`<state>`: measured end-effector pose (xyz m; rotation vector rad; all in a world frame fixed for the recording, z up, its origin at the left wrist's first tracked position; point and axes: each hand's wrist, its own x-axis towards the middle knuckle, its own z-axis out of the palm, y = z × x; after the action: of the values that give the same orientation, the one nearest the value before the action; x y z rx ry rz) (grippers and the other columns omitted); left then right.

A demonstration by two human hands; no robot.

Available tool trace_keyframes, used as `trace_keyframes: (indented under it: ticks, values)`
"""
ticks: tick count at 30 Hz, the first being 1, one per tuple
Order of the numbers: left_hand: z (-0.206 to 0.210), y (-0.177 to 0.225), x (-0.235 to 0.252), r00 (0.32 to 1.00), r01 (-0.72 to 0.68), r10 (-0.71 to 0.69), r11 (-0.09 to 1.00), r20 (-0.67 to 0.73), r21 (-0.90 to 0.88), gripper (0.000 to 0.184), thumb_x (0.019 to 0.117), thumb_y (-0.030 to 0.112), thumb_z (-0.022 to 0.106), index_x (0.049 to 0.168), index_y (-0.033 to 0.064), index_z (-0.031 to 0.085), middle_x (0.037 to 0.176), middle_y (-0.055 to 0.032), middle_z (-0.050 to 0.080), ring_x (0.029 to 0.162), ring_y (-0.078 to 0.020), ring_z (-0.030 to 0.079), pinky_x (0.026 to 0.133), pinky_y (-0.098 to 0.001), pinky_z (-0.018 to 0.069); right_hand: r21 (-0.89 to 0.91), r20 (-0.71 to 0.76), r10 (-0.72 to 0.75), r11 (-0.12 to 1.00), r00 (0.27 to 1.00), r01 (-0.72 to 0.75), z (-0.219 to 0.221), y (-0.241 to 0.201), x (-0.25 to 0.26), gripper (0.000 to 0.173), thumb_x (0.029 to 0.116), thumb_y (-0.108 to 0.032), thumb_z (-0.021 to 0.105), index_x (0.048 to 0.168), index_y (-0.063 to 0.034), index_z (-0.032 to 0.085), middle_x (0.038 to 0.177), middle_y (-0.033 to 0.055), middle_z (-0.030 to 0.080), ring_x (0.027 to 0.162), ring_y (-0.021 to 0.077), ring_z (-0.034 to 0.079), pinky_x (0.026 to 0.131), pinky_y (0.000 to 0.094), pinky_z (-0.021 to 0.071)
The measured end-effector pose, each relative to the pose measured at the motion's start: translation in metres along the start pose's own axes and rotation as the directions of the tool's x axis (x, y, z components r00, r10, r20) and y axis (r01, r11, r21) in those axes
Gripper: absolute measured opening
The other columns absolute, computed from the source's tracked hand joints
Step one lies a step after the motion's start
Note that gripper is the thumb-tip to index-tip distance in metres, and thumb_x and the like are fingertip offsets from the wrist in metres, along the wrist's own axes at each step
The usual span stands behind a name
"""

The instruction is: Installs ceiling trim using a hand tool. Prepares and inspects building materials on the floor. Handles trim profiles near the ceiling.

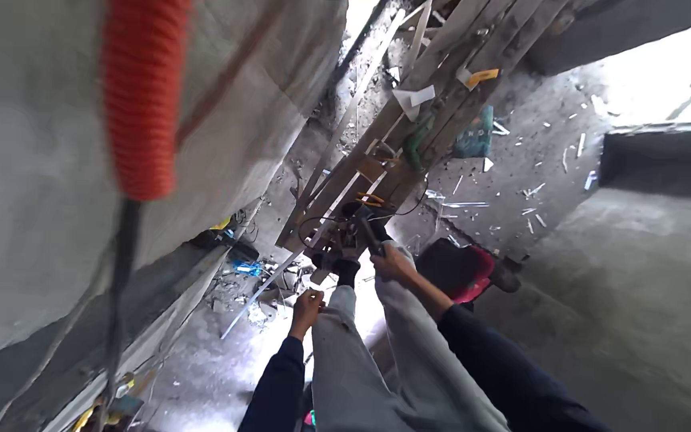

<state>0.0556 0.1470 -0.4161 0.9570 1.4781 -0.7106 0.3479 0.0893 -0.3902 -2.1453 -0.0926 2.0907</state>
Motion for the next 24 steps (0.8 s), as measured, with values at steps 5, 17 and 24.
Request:
trace_keyframes:
  ticks: [5, 17, 24]
  values:
    - [-0.038, -0.057, 0.098, 0.998, 0.051, -0.046, 0.981, -0.03, 0.187, 0.035, 0.1057, 0.025, 0.055, 0.126, -0.0022, 0.064, 0.11, -0.0199, 0.072, 0.093, -0.0292, 0.073, 0.087, -0.0479, 0.0597, -0.052, -0.126, -0.072, 0.996, 0.989, 0.066, -0.027, 0.017, 0.138, 0.048, 0.1, -0.028, 0.063, 0.137, 0.0011, 0.052, 0.114, 0.0272, 0.066, 0.1, 0.0406, 0.068, 0.088, 0.061, 0.054]
    - [-0.028, -0.114, 0.354, 0.98, 0.147, -0.081, 0.91, -0.182, 0.388, 0.037, 0.0995, 0.026, 0.062, 0.125, 0.0007, 0.066, 0.125, -0.0237, 0.067, 0.119, -0.0378, 0.063, 0.105, -0.0585, 0.0468, 0.333, 0.022, -0.305, 0.9, 0.952, 0.281, -0.065, 0.073, 0.366, 0.043, 0.1039, -0.032, 0.06, 0.144, -0.0181, 0.052, 0.11, 0.0087, 0.069, 0.083, 0.0175, 0.067, 0.072, 0.0368, 0.0585]
    - [0.005, -0.145, 0.426, 0.939, 0.135, -0.015, 0.934, -0.343, 0.329, 0.048, 0.0987, 0.026, 0.064, 0.141, 0.0045, 0.056, 0.134, -0.0253, 0.061, 0.124, -0.0422, 0.059, 0.105, -0.0613, 0.0465, 0.358, -0.016, -0.248, 0.903, 0.969, 0.237, -0.08, 0.118, 0.427, 0.038, 0.1041, -0.027, 0.06, 0.141, -0.0199, 0.054, 0.116, 0.009, 0.07, 0.093, 0.0215, 0.071, 0.078, 0.0403, 0.062]
